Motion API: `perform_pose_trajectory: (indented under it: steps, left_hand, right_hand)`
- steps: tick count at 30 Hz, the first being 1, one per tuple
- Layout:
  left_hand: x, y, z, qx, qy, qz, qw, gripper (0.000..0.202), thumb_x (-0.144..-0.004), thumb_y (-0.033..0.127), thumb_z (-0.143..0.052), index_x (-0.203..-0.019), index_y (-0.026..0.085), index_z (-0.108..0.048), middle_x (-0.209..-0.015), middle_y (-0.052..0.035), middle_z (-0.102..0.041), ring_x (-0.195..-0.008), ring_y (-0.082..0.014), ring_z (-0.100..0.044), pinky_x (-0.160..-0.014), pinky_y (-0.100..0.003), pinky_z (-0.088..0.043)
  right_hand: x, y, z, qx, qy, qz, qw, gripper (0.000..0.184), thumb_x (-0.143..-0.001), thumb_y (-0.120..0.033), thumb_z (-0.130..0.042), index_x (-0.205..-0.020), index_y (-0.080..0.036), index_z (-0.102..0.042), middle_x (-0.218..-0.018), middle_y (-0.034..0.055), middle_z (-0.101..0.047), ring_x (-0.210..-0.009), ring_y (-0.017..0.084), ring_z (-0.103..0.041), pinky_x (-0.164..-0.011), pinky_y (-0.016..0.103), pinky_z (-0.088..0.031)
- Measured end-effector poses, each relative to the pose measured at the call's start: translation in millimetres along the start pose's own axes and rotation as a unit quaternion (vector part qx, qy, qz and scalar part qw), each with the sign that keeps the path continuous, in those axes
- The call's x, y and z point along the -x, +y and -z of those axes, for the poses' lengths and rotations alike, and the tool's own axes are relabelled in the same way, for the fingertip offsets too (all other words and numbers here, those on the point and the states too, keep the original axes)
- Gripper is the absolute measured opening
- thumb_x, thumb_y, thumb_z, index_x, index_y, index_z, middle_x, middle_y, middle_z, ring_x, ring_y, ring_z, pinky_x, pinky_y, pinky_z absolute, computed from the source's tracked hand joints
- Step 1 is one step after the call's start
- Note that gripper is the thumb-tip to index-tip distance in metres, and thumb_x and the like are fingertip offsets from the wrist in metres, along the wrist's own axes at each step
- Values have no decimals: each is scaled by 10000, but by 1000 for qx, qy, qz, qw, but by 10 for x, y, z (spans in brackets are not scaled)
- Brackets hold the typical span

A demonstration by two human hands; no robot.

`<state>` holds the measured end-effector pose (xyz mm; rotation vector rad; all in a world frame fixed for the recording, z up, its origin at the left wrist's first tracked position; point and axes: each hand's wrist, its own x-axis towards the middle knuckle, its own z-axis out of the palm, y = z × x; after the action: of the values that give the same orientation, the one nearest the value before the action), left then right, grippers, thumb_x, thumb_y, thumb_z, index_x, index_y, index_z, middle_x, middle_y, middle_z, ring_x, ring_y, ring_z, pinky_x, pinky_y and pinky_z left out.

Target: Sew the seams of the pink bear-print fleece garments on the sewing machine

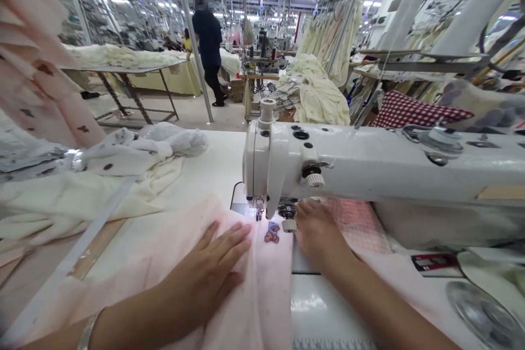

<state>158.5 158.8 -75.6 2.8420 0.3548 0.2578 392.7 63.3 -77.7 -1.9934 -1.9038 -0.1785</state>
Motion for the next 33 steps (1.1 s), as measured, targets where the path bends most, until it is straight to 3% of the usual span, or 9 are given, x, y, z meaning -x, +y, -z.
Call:
perform_pose_trajectory:
  steps: [4, 6, 8, 11, 15, 22, 27, 33]
  left_hand:
    - [-63, 43, -2, 1, 6, -12, 1000, 273, -899, 235, -483, -1153, 135, -499, -1280, -127, -516, -1227, -297, -423, -1029, -560, -313]
    - [-121, 51, -12, 4, 22, -43, 999, 286, -893, 270, -505, -1143, 129, -511, -1234, -120, -533, -1206, -279, -430, -1046, -498, -316]
    - [-147, 48, -35, 7, 28, -48, 998, 329, -888, 283, -513, -1178, 130, -496, -1250, -122, -514, -1206, -279, -421, -1055, -488, -305]
    - [-134, 43, -54, 19, 28, -32, 999, 326, -890, 266, -495, -1189, 138, -491, -1280, -119, -490, -1225, -278, -397, -1064, -495, -289]
    - [-135, 26, -29, 30, 28, -36, 999, 268, -891, 283, -481, -1115, 146, -534, -1216, -123, -522, -1151, -272, -456, -1036, -497, -323]
    - [-256, -104, -42, 2, 57, -21, 998, 304, -897, 379, -483, -1074, 138, -537, -1234, -144, -529, -1150, -285, -481, -1020, -519, -325]
    - [-361, -224, -77, -4, 47, 21, 999, 466, -859, 470, -528, -1164, 121, -477, -1290, -174, -502, -1244, -308, -410, -1055, -537, -275]
    - [-453, -304, -92, 4, 47, 50, 998, 555, -829, 493, -557, -1226, 122, -444, -1333, -191, -465, -1308, -320, -326, -1060, -535, -262]
  right_hand:
    - [175, -345, 104, -32, 19, 56, 998, 310, -914, -223, -371, -1071, -187, -637, -1074, 117, -654, -1017, 253, -582, -837, 419, -496]
    - [278, -517, 108, -33, -8, 80, 996, 365, -934, -252, -369, -1243, -148, -533, -1244, 126, -576, -1134, 236, -538, -892, 403, -501]
    - [359, -603, 67, 14, -56, 91, 994, 467, -926, -353, -404, -1313, -98, -460, -1354, 154, -468, -1208, 289, -481, -920, 480, -486]
    - [420, -571, -22, 86, -112, 102, 985, 587, -898, -477, -423, -1345, -95, -420, -1410, 147, -364, -1252, 349, -414, -913, 572, -461]
    - [396, -446, -75, 113, -132, 93, 980, 629, -905, -540, -357, -1381, -128, -365, -1437, 115, -291, -1271, 361, -375, -910, 595, -451]
    - [197, -364, -48, 91, -162, 102, 977, 634, -921, -498, -340, -1377, -57, -352, -1388, 190, -377, -1236, 324, -440, -983, 568, -390]
    - [98, -290, -48, 86, -214, 47, 972, 635, -915, -538, -294, -1328, -81, -453, -1364, 197, -428, -1242, 368, -415, -937, 555, -438]
    - [62, -239, -112, 97, -248, -21, 964, 621, -911, -559, -254, -1325, -150, -469, -1340, 184, -473, -1208, 385, -455, -871, 583, -468]
